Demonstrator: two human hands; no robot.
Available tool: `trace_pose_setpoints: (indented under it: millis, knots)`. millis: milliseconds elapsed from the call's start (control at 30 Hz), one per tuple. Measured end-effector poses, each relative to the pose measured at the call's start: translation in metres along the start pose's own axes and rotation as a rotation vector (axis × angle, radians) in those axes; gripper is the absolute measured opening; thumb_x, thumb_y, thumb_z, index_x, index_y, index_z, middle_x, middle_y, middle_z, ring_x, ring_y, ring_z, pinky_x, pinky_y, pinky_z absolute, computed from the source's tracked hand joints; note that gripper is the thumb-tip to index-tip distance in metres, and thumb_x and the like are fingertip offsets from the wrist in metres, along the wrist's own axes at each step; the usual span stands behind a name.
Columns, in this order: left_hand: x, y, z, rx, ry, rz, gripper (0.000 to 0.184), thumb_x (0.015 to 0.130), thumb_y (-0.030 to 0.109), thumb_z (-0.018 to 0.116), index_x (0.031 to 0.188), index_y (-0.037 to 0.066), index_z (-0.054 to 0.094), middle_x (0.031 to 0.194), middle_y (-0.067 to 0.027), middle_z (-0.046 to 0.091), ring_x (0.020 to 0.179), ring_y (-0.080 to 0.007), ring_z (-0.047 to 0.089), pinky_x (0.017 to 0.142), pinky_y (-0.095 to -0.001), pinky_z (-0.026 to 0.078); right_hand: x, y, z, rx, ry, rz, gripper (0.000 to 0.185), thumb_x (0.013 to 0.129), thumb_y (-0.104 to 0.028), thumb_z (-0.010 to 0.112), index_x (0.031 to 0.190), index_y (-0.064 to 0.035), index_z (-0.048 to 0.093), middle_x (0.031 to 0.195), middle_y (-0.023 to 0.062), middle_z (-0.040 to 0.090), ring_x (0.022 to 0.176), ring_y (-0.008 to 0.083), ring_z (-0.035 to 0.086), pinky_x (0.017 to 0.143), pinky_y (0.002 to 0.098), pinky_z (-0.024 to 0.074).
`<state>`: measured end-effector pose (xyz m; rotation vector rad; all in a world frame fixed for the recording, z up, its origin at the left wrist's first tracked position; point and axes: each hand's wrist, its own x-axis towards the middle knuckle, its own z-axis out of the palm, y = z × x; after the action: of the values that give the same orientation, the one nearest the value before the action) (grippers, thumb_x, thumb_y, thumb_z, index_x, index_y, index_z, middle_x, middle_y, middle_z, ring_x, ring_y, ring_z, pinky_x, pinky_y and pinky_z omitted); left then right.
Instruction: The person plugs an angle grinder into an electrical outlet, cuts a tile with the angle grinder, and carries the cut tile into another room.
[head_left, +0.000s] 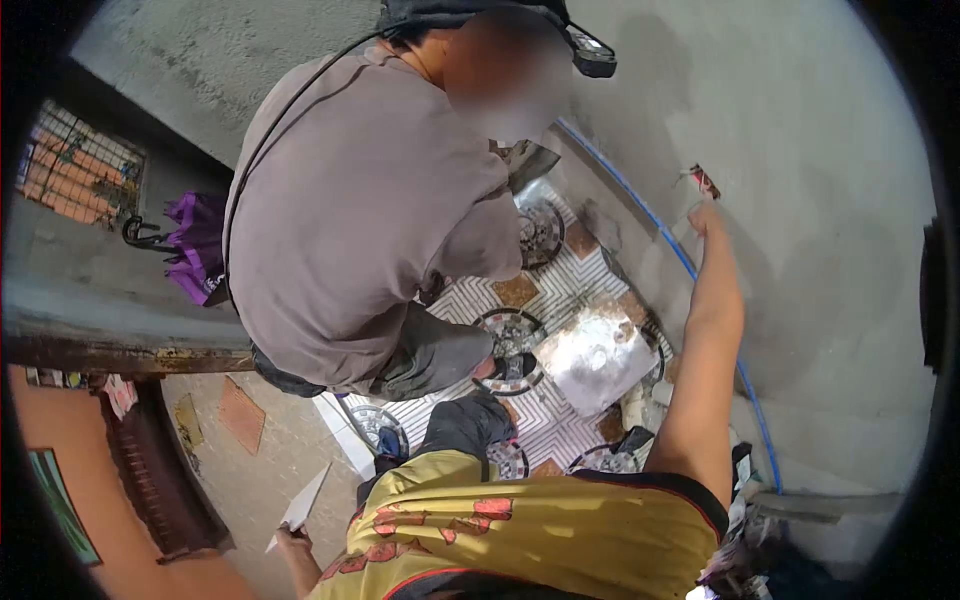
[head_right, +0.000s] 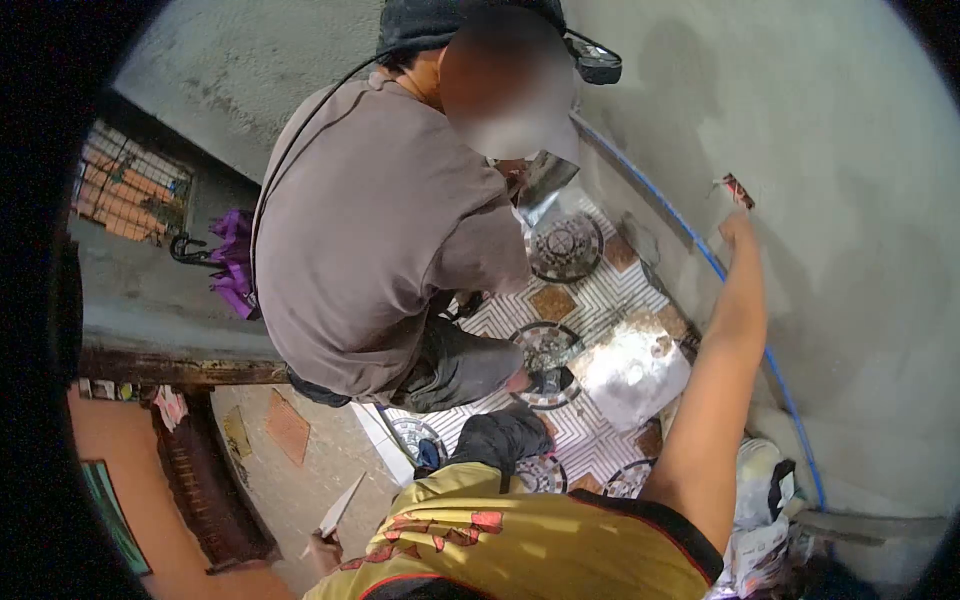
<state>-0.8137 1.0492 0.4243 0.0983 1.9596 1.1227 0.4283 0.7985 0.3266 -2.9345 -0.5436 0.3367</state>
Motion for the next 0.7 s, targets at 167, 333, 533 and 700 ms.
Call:
trace_pose_setpoints:
  millis: [167,333,533,700]
  knots:
    - [0.02,-0.018,0.021,-0.071,-0.136,-0.008,0.026,0.097,0.018,0.044,0.111,0.003,0.06,0.105,-0.0104,0.07,0.091,-0.0244,0.071,0.071,-0.032,0.061,-0.021,0.003,0.013,0.197,0.393,-0.087,0.069,0.078,-0.011,0.062,0.143,-0.0078,0.039,0.088,0.0244,0.067,0.06,0.0357,0.066,0.057,0.0466,0.0548]
    - [-0.006,-0.02,0.049,-0.056,-0.071,0.048,0.029,0.096,0.014,0.043,0.12,0.003,0.056,0.115,-0.0133,0.067,0.102,-0.0293,0.068,0.081,-0.0426,0.061,-0.048,0.033,0.065,-0.157,0.182,-0.135,0.019,0.084,-0.013,0.059,0.09,0.0033,0.065,0.088,0.0195,0.067,0.065,0.0323,0.064,0.059,0.0468,0.0529]
    - [-0.007,-0.043,0.053,-0.106,-0.163,0.055,0.042,0.085,0.006,0.053,0.127,0.003,0.051,0.116,-0.0147,0.063,0.103,-0.0316,0.066,0.083,-0.0458,0.06,-0.308,-0.026,0.157,0.216,0.125,0.063,0.02,0.085,-0.016,0.059,0.091,0.0023,0.066,0.089,0.0181,0.068,0.066,0.0306,0.065,0.061,0.0455,0.0532]
    - [0.002,-0.055,0.044,-0.053,-0.181,0.0,0.043,0.083,0.005,0.056,0.126,0.002,0.052,0.115,-0.0131,0.063,0.103,-0.0304,0.066,0.083,-0.0449,0.06,-0.491,-0.092,0.228,0.213,-0.586,-0.006,0.022,0.086,-0.017,0.059,0.092,0.0014,0.067,0.089,0.017,0.069,0.068,0.0291,0.066,0.064,0.0445,0.0535]
